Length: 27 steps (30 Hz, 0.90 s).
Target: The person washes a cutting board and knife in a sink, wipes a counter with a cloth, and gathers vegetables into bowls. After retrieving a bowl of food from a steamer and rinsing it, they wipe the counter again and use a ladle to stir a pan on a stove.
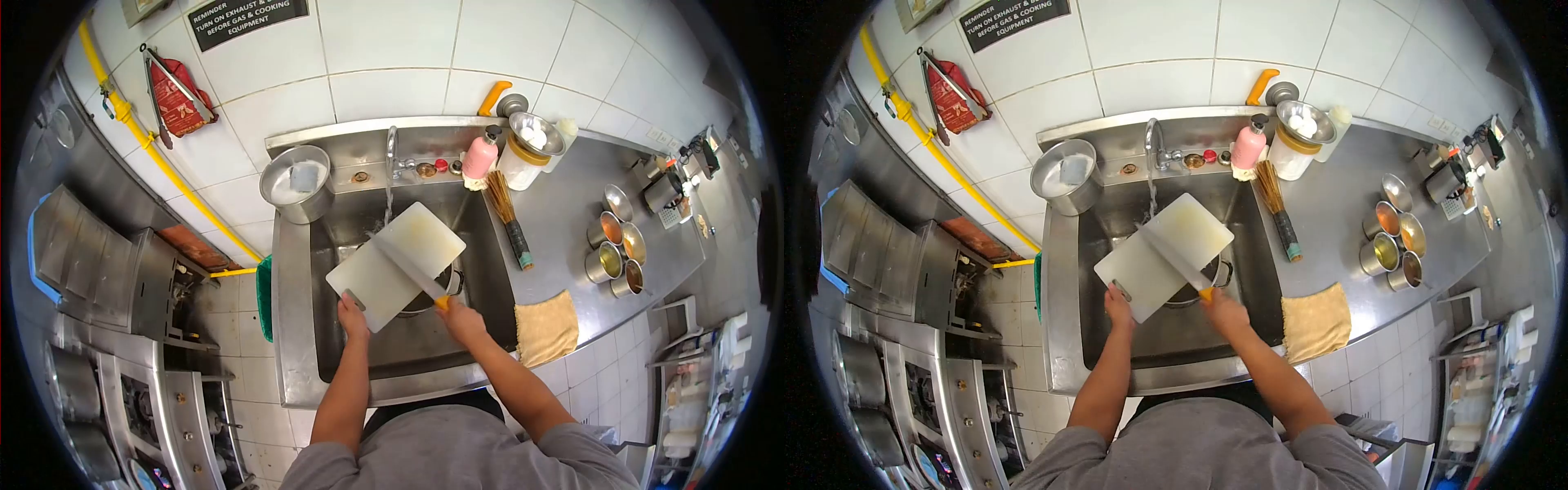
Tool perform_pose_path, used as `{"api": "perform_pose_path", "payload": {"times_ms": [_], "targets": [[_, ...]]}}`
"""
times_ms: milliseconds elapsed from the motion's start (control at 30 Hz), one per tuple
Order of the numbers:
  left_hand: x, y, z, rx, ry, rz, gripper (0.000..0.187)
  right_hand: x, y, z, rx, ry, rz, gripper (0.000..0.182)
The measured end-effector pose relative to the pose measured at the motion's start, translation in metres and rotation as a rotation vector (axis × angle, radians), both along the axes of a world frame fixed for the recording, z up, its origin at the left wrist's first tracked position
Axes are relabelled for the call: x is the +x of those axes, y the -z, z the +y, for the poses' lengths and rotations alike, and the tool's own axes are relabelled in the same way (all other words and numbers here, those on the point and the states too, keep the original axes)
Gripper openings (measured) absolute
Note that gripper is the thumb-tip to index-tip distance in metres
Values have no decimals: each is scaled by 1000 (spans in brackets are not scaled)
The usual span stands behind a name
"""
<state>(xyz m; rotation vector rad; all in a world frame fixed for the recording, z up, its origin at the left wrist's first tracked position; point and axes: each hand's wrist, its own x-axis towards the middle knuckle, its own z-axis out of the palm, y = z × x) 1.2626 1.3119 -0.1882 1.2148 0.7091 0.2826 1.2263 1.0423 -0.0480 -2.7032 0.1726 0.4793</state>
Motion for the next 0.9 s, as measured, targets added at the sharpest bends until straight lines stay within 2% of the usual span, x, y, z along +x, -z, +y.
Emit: {"api": "perform_pose_path", "payload": {"times_ms": [67, 100, 167, 200, 233, 300, 367, 433, 500, 567, 600, 667, 733, 767, 833, 900], "targets": [[7, -9, 8, 253, 23, 96, 45, 12, 18, -19, -37, 124, -43, 49], [13, -12, 16, 253, 14, 101, 45, 18, 6, -30, -1, 218, -75, 49], [27, -18, 29, 570, 75, 194, 39, 24, 24, -63, 32, 231, -144, 47], [34, -21, 28, 698, 27, 97, 36, 18, 27, -74, 29, 209, -130, 47], [45, -25, 29, 830, -23, 0, 36, 10, 30, -82, 128, 204, -118, 45], [57, -41, 23, 1022, 67, 43, 43, -7, 33, -85, 231, 185, -81, 43], [75, -55, 6, 1503, 177, 275, 51, -23, 20, -83, 558, 360, 107, 32], [87, -50, -27, 1682, 156, 200, 55, -32, 14, -80, 637, 389, 162, 34], [87, -65, -73, 1651, 343, 164, 57, -29, 12, -83, 714, 421, 215, 36], [78, -73, -112, 1477, 737, -87, 59, -26, 10, -92, 864, 447, 275, 34], [75, -76, -113, 1477, 732, -73, 59, -25, 9, -97, 864, 438, 286, 34], [76, -83, -106, 1567, 1138, -324, 59, -22, 6, -105, 940, 479, 306, 33], [103, -63, -62, 1661, 825, -208, 60, -22, 0, -112, 967, 491, 303, 33], [123, -54, -47, 1668, 723, -24, 61, -24, -2, -115, 982, 497, 301, 34], [151, -70, -51, 1587, 455, 284, 63, -26, -4, -114, 973, 494, 305, 33], [166, -70, -88, 1648, 411, 352, 59, -26, -3, -112, 963, 482, 311, 33]]}}
